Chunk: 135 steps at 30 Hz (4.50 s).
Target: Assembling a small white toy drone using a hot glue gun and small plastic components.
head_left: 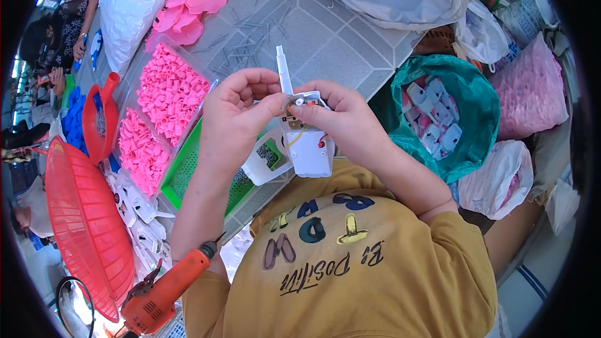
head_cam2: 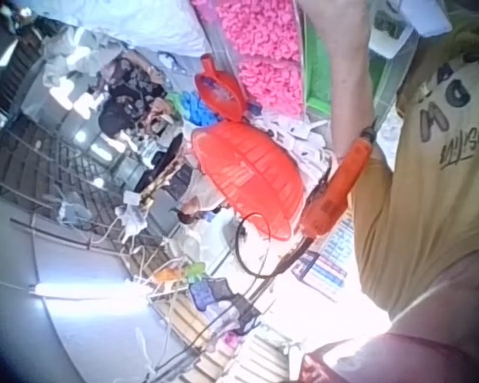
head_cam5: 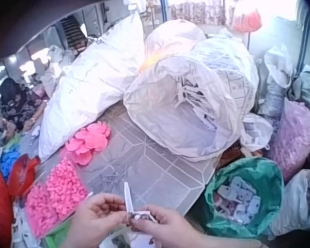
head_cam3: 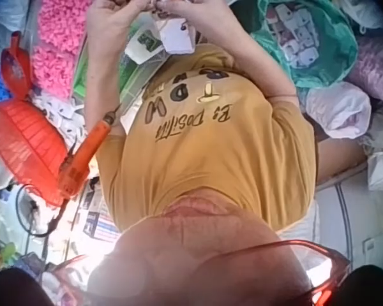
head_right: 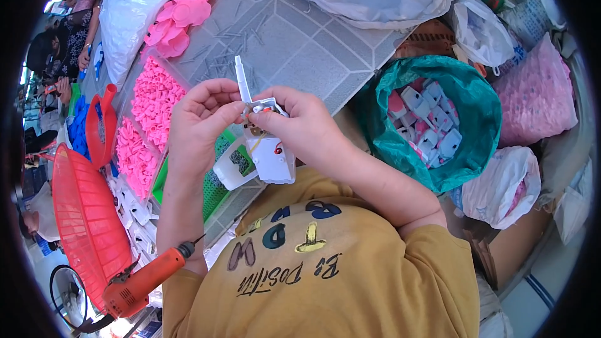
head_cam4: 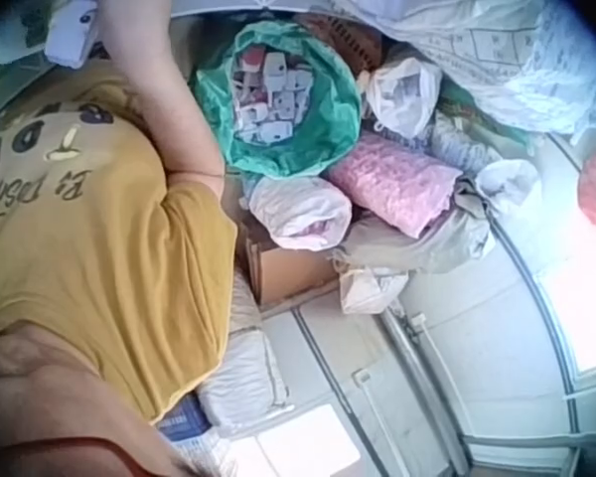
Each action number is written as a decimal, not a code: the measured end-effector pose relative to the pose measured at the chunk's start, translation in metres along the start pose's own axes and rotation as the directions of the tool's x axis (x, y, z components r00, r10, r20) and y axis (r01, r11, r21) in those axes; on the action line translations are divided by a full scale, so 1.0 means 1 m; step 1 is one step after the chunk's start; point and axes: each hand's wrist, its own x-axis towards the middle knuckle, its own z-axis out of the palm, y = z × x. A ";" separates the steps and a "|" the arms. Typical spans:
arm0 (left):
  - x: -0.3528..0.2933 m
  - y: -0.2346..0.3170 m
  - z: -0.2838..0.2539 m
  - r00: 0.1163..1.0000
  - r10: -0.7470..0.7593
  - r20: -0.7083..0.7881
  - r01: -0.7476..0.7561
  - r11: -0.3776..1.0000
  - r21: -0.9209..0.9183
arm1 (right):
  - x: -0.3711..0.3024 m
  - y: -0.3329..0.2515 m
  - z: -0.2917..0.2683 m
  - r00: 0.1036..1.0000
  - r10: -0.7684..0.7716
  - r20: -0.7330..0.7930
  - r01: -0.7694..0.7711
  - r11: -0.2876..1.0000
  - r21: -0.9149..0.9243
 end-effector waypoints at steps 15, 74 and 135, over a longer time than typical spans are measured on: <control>-0.007 -0.002 0.003 0.997 0.075 -0.012 -0.072 0.983 0.168 | -0.008 0.001 -0.004 1.000 0.014 0.026 -0.012 0.996 -0.093; 0.036 0.009 -0.027 0.966 -0.015 0.258 -0.258 0.023 0.966 | 0.002 0.023 -0.043 0.956 0.234 0.177 -0.291 0.825 0.484; 0.006 -0.007 0.012 0.999 0.038 0.030 -0.044 0.971 0.234 | 0.009 0.012 -0.031 0.978 0.206 -0.021 -0.178 0.886 0.428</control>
